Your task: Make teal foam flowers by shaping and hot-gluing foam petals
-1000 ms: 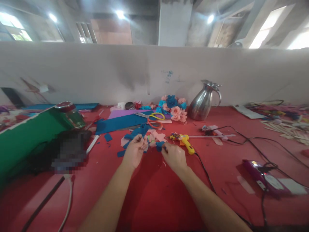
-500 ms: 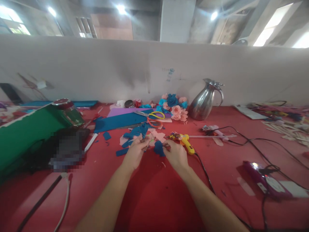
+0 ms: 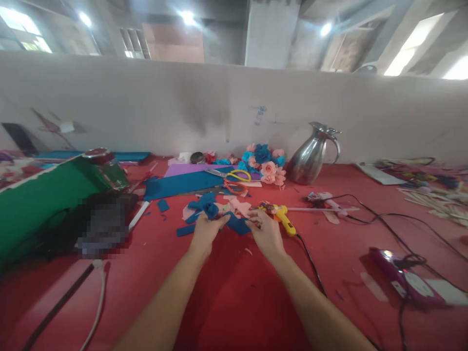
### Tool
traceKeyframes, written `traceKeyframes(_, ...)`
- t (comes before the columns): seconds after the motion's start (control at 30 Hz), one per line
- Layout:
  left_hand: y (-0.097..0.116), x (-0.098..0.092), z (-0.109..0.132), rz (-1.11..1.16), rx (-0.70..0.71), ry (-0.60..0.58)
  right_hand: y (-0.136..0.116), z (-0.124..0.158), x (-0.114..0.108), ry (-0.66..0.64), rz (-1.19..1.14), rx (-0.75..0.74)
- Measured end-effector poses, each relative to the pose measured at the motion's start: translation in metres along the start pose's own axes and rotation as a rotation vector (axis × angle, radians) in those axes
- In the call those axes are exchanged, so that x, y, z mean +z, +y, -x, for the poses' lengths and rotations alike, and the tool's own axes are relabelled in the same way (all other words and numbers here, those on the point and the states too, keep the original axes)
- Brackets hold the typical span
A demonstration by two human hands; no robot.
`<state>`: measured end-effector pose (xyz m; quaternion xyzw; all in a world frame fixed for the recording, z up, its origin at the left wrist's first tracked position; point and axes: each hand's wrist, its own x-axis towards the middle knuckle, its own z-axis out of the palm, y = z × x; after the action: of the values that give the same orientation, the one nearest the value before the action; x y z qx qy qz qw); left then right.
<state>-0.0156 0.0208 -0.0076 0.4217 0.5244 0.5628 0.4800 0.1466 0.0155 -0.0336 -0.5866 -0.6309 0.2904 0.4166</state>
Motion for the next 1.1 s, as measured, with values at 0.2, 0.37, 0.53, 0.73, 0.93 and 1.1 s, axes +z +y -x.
traceKeyframes(0.2, 0.007, -0.009, 0.000, 0.044, -0.181, -0.168, 0.006, -0.009, -0.021, 0.131, 0.168, -0.051)
traceKeyframes(0.37, 0.002, -0.004, 0.007, 0.011, -0.289, -0.344, 0.034, -0.021, -0.067, 0.284, 0.452, 0.165)
traceKeyframes(0.53, -0.007, -0.005, 0.006, -0.019, -0.308, -0.379, 0.052, -0.036, -0.080, 0.046, 0.233, 0.356)
traceKeyframes(0.73, -0.010, -0.008, 0.002, -0.043, -0.338, -0.258, 0.034, -0.024, -0.088, 0.008, -0.044, 0.283)
traceKeyframes(0.93, -0.008, -0.005, 0.005, -0.207, -0.294, -0.188, 0.015, 0.018, -0.095, -0.201, -0.895, 0.275)
traceKeyframes(1.1, -0.009, -0.006, 0.002, -0.380, -0.308, -0.217, 0.008, 0.036, -0.081, -0.262, -0.769, 0.328)
